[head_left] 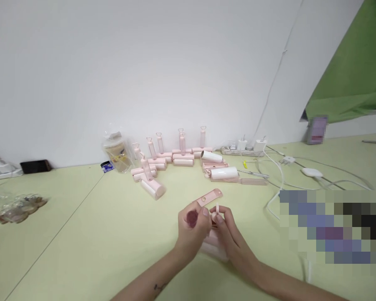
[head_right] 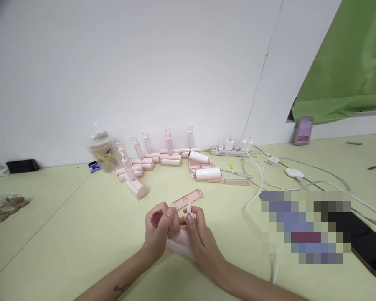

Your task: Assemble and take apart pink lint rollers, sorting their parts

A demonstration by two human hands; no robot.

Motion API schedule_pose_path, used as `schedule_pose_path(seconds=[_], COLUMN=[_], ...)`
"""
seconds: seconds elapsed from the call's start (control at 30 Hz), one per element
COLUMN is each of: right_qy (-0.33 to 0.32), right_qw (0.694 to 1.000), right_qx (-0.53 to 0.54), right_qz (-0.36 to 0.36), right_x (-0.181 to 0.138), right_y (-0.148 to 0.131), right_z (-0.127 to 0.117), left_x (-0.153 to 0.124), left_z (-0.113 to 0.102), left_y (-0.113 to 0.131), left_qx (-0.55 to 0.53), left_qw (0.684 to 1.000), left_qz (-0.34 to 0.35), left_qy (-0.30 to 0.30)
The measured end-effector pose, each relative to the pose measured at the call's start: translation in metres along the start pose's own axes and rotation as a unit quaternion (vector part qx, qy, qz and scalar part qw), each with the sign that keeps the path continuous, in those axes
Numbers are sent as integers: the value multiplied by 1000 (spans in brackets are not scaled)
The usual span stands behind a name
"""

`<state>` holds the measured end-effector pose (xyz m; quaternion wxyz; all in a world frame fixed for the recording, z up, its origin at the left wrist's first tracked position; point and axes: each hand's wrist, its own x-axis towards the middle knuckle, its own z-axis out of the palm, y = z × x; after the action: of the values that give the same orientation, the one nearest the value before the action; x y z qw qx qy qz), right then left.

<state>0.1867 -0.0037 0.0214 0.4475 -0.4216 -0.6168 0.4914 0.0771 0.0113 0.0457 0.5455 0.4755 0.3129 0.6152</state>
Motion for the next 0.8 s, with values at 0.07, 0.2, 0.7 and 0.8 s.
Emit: schedule_pose_path(seconds=[0.07, 0.2, 0.7, 0.8], right_qy=[4, 21, 64, 56], right_qw=[1000, 999, 995, 996], right_qx=[0, -24, 71, 64], right_qz=[-11, -23, 19, 25], right_x=[4, 8, 13, 12], right_y=[6, 17, 3, 2], right_z=[0, -4, 0, 0], left_x=[5, 21, 33, 42], left_z=[-1, 0, -12, -12], left_y=[3, 7, 14, 10], left_qx=[4, -11, -13, -44], left_qw=[999, 979, 892, 847], left_qz=[-25, -82, -148, -214], left_qy=[-46, -184, -427, -485])
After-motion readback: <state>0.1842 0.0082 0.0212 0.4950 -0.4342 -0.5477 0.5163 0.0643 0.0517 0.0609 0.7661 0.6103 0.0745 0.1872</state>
